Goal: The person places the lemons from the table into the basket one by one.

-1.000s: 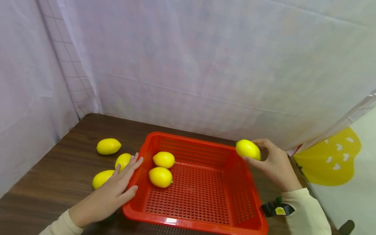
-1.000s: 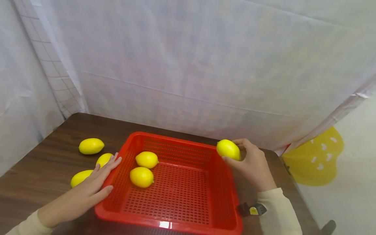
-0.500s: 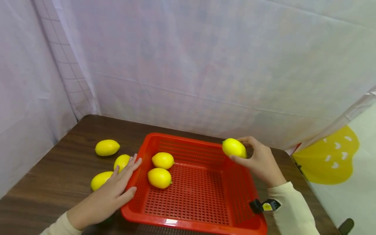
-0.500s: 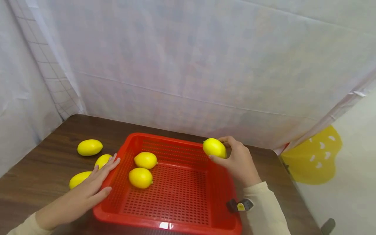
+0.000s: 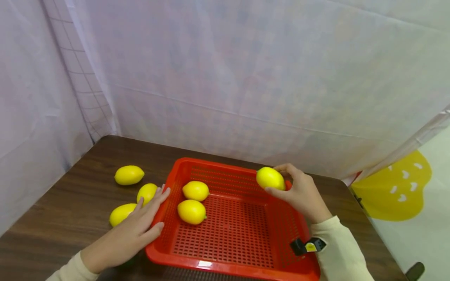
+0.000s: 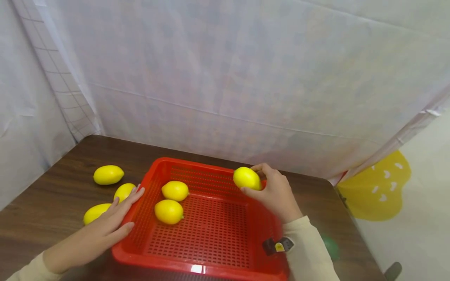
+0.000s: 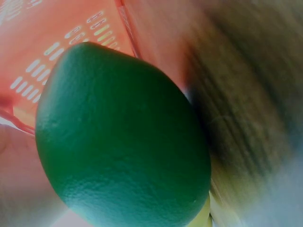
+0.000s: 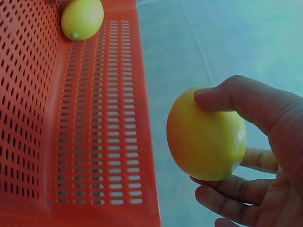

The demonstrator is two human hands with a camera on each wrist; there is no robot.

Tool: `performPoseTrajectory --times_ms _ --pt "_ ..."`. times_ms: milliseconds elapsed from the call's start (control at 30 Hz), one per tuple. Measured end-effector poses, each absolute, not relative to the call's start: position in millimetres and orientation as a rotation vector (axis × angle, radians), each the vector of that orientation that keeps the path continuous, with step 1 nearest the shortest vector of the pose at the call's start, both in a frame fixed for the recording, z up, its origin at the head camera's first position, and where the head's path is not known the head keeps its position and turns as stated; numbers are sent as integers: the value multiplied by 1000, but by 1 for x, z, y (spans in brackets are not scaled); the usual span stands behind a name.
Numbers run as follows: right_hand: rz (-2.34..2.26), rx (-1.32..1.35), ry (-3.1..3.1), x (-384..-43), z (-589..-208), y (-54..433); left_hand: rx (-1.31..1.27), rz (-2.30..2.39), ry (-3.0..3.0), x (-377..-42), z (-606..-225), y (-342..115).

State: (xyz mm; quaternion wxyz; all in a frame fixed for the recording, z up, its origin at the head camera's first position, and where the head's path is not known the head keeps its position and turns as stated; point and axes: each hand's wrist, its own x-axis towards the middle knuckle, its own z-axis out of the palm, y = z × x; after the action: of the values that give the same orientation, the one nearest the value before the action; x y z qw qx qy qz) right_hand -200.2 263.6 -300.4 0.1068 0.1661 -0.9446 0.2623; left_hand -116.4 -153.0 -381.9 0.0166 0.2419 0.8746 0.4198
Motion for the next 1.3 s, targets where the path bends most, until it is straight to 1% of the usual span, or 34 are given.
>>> performPoseTrajectory --times_ms 367,800,1300 --pt "743 575 -2782 -201 -300 247 762 1320 2713 -114 -380 -153" --pt "730 591 -2813 -200 -301 231 724 1328 2686 -115 -379 -153" --pt "699 688 -2819 -197 -306 212 753 1323 2691 -114 -378 -154"
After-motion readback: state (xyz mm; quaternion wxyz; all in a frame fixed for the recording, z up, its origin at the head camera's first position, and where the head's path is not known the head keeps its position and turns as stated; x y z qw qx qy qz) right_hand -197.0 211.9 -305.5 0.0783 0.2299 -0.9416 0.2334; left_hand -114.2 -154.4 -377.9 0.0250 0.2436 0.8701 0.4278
